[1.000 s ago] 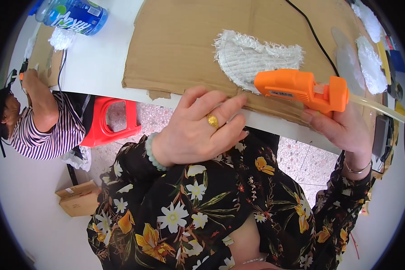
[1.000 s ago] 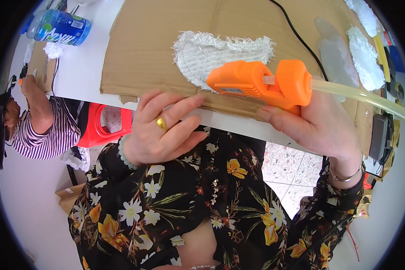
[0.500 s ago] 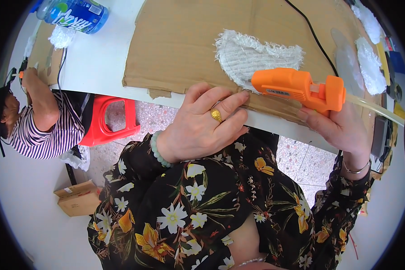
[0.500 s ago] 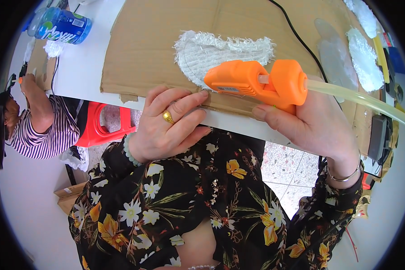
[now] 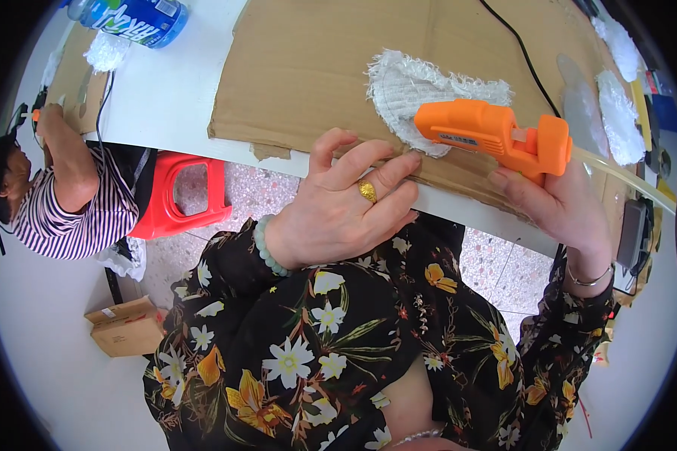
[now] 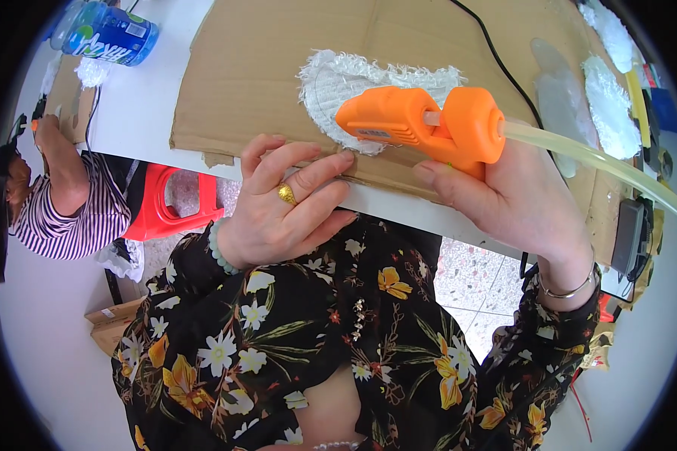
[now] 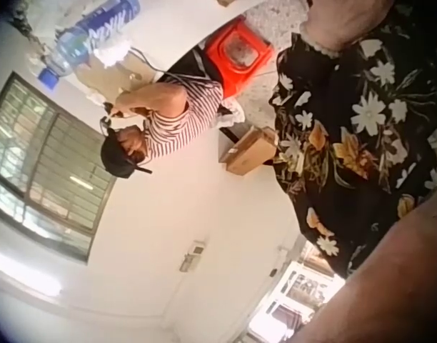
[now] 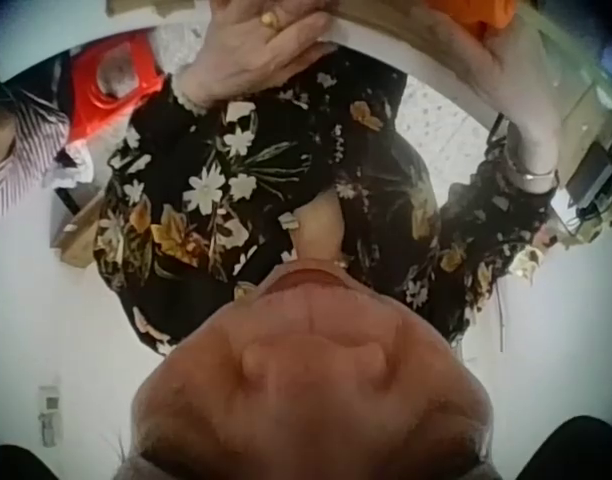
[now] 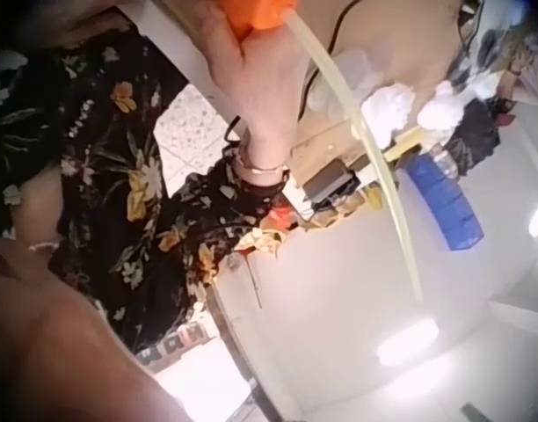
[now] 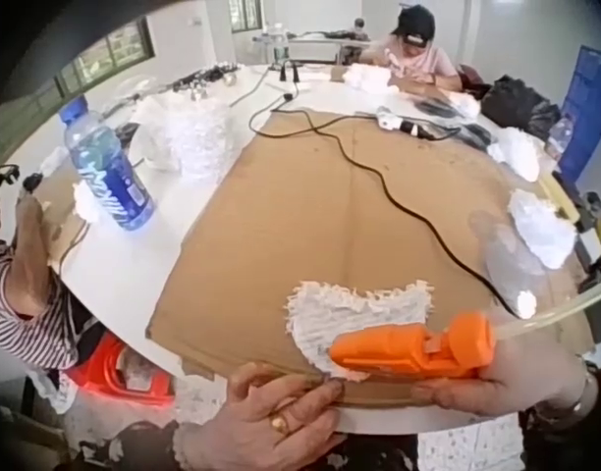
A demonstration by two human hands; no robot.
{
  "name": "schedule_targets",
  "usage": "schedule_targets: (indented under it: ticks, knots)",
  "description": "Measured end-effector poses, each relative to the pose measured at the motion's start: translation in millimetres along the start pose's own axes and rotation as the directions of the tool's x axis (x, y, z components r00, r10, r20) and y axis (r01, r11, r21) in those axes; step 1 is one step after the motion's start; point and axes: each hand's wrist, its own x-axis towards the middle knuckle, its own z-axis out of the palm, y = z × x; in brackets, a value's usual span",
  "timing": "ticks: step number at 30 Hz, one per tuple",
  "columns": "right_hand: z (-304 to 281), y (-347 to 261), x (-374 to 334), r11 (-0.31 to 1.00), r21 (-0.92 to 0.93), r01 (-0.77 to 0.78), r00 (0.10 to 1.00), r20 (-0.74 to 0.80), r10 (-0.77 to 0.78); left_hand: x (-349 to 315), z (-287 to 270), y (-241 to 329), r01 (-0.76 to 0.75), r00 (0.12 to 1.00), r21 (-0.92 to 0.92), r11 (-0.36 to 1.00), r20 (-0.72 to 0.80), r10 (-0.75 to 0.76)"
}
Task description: Use a hot glue gun to assemble parts of a white plush toy on a workbench.
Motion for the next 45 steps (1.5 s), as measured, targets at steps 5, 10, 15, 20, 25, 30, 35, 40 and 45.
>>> schedule_targets:
  ticks: [5, 10, 15, 20, 25, 30, 35, 40, 45]
  knots:
    - [-3, 4, -4, 0.992, -0.096, 0.087, 0.996, 0.025, -0.085, 0, 3, 0, -0.003, 1.0, 0.013, 1.0, -0.024, 0.004]
    - [-4, -3, 1, 0.997, -0.069, 0.022, 0.998, 0.061, -0.018, -1, 2, 2, 0.011, 1.0, 0.035, 0.999, -0.03, -0.01]
    - [-3, 4, -3, 0.996, 0.089, -0.016, 1.0, -0.019, 0.018, -1, 3, 1, -0.002, 1.0, 0.028, 1.0, -0.023, 0.002]
    - [-8, 10, -4, 0.995, 0.089, 0.037, 0.999, -0.024, -0.035, 8, -9, 0, -0.019, 0.998, -0.071, 0.997, -0.065, 0.015]
    - [-4, 5, 4, 0.996, 0.025, 0.091, 0.994, -0.056, -0.09, 37, -35, -15, -0.04, 0.977, -0.06, 0.997, -0.21, 0.027]
    - [1, 1, 8, 0.991, 0.131, -0.014, 0.999, 0.047, 0.008, 107, -58, -17, -0.085, 0.991, -0.232, 0.969, -0.125, 0.057]
    - [11, 10, 7, 0.946, 0.087, 0.313, 0.941, -0.159, -0.297, 170, -50, 10, -0.056, 0.975, -0.555, 0.83, 0.151, 0.166]
    - [3, 4, 9, 0.975, 0.172, 0.141, 0.987, 0.048, -0.151, 199, -61, 11, 0.075, 0.871, -0.604, 0.793, 0.426, 0.243]
    - [4, 2, 9, 0.953, 0.284, 0.102, 0.994, -0.003, -0.105, 189, -34, 10, 0.014, 0.936, -0.578, 0.816, 0.294, 0.193]
